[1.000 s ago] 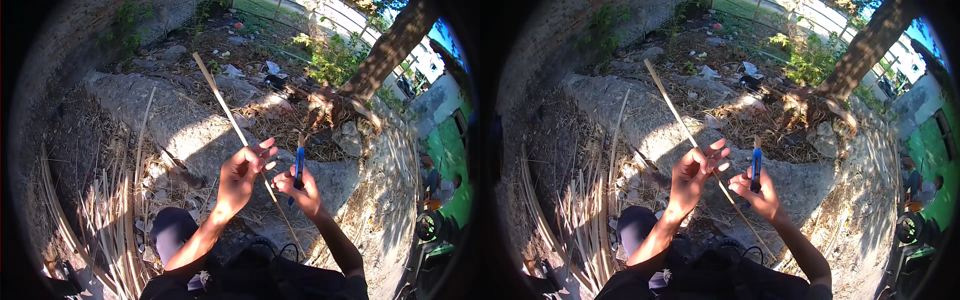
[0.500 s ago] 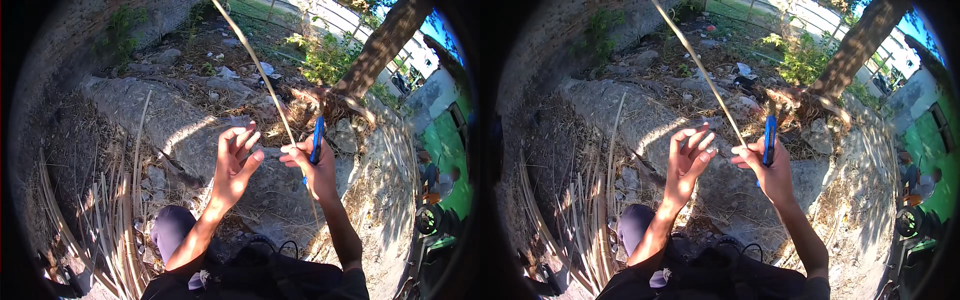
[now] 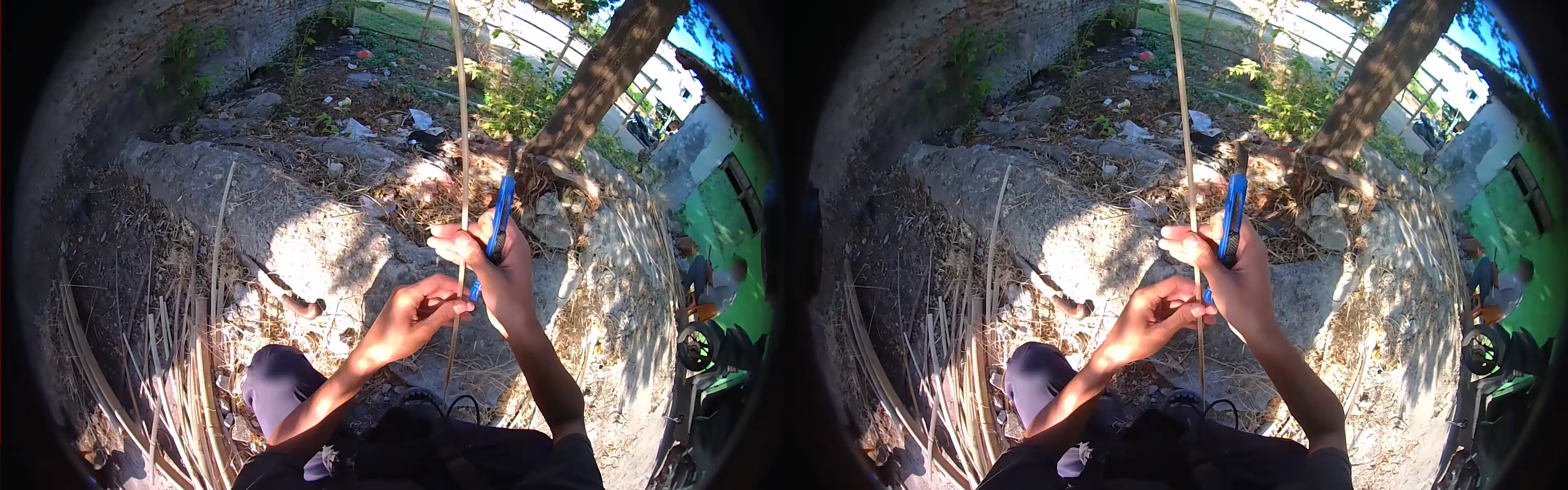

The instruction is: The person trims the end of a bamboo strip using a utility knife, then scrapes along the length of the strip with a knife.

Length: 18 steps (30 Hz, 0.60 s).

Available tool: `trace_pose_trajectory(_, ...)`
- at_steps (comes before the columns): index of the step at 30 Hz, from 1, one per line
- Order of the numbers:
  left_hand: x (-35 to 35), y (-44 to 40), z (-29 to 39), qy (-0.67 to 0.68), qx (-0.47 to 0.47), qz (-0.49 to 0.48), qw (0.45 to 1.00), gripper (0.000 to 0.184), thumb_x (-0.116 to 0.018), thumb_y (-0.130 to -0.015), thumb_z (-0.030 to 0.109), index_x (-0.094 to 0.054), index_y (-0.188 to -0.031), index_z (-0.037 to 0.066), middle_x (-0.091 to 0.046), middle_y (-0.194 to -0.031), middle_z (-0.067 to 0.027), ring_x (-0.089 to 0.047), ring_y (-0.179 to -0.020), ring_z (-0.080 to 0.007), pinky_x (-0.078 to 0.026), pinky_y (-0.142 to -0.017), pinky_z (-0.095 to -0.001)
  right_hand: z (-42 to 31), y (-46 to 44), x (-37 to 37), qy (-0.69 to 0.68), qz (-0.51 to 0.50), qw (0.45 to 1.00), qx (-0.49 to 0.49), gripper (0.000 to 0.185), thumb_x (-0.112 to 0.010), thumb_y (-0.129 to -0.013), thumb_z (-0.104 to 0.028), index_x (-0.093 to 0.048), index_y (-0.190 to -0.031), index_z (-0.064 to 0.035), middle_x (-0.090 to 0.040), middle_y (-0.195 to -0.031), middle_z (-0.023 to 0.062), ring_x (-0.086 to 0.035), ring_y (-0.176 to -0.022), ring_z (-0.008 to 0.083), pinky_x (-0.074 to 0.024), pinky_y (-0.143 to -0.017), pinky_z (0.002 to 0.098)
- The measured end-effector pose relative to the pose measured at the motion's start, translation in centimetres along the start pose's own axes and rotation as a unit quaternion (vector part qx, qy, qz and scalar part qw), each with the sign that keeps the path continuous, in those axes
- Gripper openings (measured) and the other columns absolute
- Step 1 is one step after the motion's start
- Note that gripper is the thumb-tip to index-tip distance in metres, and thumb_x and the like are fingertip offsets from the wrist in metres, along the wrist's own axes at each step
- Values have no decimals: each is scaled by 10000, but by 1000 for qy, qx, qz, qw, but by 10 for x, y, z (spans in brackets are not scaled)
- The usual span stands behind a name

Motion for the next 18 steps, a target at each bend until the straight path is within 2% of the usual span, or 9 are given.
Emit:
trace_pose_trajectory(10, 5, -2, 6, -26, 5, 12, 1000, 265, -522, -1138, 95, -633, -1324, -57, -762, -1150, -177, -761, -1104, -265, -632, -972, -383, 4, 3, 9, 31, -12, 999, 21, 158, -596, -1091, -67, -469, -1148, 8, -700, -1280, 300, -738, -1164, 370, -607, -995, 448)
trace_pose_trajectory(12, 4, -1, 7, -29, -5, 16, 999, 268, -498, -1146, 94, -637, -1311, -65, -760, -1145, -185, -761, -1101, -273, -630, -979, -388, 6, 5, 11, 73, -20, 996, 43, 149, -594, -1080, -30, -481, -1165, 16, -705, -1265, 291, -747, -1150, 350, -615, -978, 427)
trace_pose_trajectory(18, 6, -3, -1, 21, -16, -8, 1000, 289, -489, -1154, 127, -623, -1315, -72, -742, -1158, -179, -751, -1110, -276, -619, -1006, -411, 9, 6, 12, 57, -18, 997, 40, 182, -619, -1047, 29, -497, -1181, 34, -726, -1191, 243, -760, -1123, 314, -629, -939, 381)
Point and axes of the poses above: each hand's wrist, its own y-axis away from the middle knuckle, its own x-axis out of the back of the hand, z = x × y, the point moved 4 cm from there along -y, towards the middle knuckle
